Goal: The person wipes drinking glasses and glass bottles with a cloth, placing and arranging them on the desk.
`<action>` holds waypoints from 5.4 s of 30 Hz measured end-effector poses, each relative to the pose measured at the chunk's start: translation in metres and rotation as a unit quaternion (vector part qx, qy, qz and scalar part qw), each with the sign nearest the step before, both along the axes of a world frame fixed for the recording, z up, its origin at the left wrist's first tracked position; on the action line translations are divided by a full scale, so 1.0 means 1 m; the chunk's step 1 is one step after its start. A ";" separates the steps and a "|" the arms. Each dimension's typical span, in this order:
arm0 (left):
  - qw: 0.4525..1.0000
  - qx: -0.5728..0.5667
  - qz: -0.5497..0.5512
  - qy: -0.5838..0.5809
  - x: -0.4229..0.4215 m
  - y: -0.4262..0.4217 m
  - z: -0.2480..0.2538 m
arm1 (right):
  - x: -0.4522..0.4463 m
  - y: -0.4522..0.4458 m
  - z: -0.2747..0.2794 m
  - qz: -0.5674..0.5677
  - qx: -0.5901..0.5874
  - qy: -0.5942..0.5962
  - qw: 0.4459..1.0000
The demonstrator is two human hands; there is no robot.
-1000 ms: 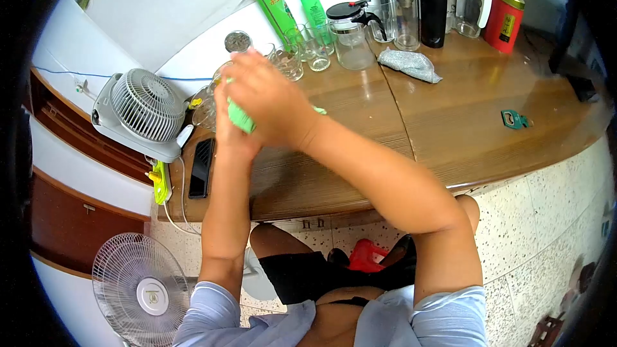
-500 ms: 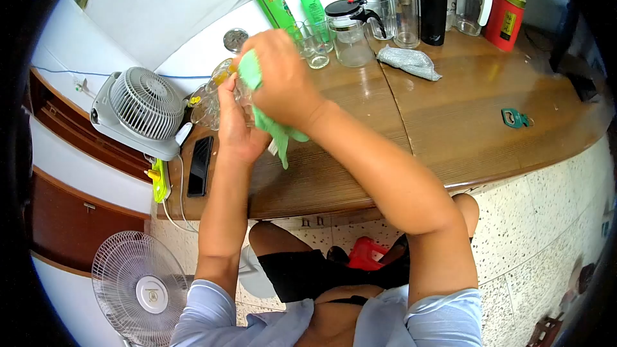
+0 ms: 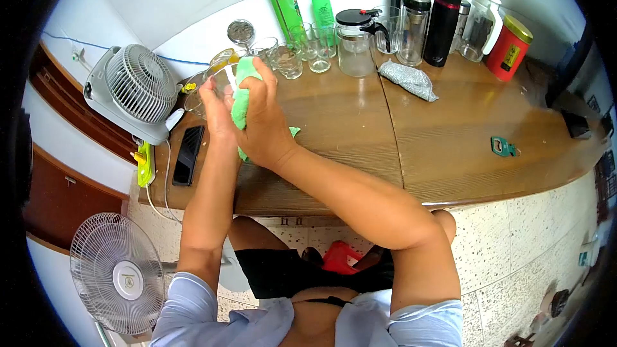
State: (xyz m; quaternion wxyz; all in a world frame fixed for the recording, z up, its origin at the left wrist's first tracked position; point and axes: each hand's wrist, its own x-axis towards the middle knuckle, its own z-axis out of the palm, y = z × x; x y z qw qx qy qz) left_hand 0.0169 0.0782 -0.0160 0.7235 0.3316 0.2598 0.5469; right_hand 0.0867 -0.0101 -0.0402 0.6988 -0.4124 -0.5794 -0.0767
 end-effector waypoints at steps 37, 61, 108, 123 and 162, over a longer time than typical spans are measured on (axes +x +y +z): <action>0.984 -0.048 -0.135 -0.107 0.035 -0.033 0.020 | 0.060 -0.003 0.037 -0.167 -0.059 -0.171 0.969; 0.986 0.045 -0.162 -0.016 0.055 -0.069 -0.007 | 0.116 -0.044 -0.001 -0.124 -0.148 -0.223 0.955; 0.957 0.140 -0.235 0.095 0.036 -0.028 0.010 | 0.151 -0.048 0.028 0.056 -0.239 0.107 0.964; 0.959 0.069 -0.272 -0.045 0.045 -0.050 0.006 | 0.127 -0.062 0.039 0.053 -0.186 0.103 0.976; 0.913 0.307 -0.153 0.221 0.061 -0.105 -0.020 | 0.109 -0.058 0.044 -0.243 -0.119 -0.078 0.959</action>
